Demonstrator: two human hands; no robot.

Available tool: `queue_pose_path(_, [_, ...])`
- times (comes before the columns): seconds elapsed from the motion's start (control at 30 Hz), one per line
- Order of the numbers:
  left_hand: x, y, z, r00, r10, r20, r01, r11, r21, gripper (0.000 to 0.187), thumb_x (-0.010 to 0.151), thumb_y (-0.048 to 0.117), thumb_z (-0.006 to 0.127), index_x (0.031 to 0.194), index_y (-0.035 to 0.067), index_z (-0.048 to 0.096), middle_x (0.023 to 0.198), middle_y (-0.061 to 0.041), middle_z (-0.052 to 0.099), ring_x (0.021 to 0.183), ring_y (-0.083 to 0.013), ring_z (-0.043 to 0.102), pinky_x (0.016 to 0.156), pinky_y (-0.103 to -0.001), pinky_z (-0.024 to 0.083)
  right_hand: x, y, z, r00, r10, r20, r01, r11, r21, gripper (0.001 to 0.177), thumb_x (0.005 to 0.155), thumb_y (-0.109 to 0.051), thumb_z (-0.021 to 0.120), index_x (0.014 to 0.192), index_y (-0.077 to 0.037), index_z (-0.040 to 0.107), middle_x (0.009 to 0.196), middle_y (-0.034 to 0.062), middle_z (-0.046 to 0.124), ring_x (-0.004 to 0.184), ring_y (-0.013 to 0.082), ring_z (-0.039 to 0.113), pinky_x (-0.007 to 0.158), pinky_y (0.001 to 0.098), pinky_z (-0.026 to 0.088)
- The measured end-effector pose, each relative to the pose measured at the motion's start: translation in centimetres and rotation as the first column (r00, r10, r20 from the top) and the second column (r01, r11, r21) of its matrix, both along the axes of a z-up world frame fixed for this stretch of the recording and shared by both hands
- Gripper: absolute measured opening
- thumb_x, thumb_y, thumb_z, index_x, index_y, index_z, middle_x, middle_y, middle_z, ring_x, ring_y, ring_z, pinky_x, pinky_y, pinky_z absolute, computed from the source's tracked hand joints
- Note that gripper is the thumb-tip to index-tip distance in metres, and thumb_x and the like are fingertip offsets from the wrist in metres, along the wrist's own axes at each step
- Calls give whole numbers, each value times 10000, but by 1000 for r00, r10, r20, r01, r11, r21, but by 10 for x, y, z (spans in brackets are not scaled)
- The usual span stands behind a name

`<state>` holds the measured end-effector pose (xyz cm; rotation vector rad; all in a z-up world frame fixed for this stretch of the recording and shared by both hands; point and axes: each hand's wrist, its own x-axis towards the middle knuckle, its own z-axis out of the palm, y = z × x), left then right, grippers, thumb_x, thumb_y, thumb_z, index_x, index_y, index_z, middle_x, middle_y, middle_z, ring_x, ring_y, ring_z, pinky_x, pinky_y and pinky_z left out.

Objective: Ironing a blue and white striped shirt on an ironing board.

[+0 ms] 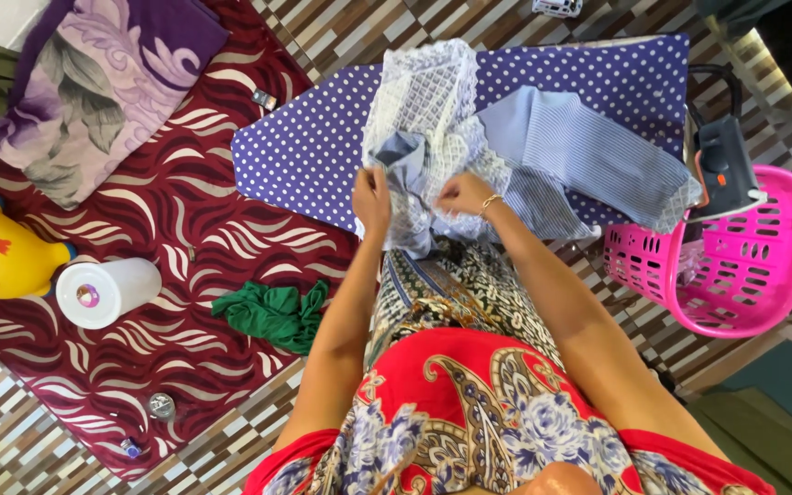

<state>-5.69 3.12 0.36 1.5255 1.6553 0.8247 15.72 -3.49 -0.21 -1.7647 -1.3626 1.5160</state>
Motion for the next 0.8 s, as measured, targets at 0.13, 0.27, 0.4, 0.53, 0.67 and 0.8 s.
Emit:
queue_pose_path(0.13, [1,69,-55,994,33,-104,-47,989,-143,479,947,497,610,1005,27,682,929,-134,716,838,-290,688,770,-409,524,6,38,-8,951,-309,-29,305,948,-92,240,943,-259,700,931,-20,727,799,98,766,651,184,738,518,295,556])
queue_pose_path(0.27, [6,99,-112,993,-44,113,112,689,-716,686,878,552,637,1068,-103,715,1059,-268,739,942,-397,727,823,-509,593,-12,79,-37,862,-502,-68,473,846,-244,354,955,-330,688,879,15,701,751,91,738,603,178,735,474,291,559])
queue_pose_path(0.4, [5,97,-109,964,-73,-258,-39,913,-406,660,895,606,682,1108,-18,709,1093,-292,661,1026,-425,637,894,-461,510,-20,94,-43,904,-414,111,428,880,-205,397,920,-361,764,840,27,740,724,101,736,598,169,730,509,263,561])
queue_pose_path(0.53, [-1,90,-89,997,-83,-9,67,855,-514,429,870,404,777,983,-7,728,860,-168,715,787,-279,646,703,-379,473,-17,86,-53,913,-402,68,408,901,-145,235,759,-207,829,906,-44,744,721,78,722,556,146,673,502,274,527])
queue_pose_path(0.67, [-10,79,-43,961,-184,208,231,945,-233,171,747,118,798,902,66,750,762,-48,741,662,-126,648,604,-262,481,21,48,-80,940,-340,-37,342,939,32,139,751,-64,761,887,-56,731,753,41,718,565,109,661,505,267,546])
queue_pose_path(0.8, [-28,51,10,950,-310,45,310,951,-5,204,758,-26,640,845,103,771,657,-78,646,582,-167,593,569,-317,443,17,22,45,868,-422,262,238,816,527,63,790,-7,766,818,-43,724,731,32,680,599,137,670,546,291,525])
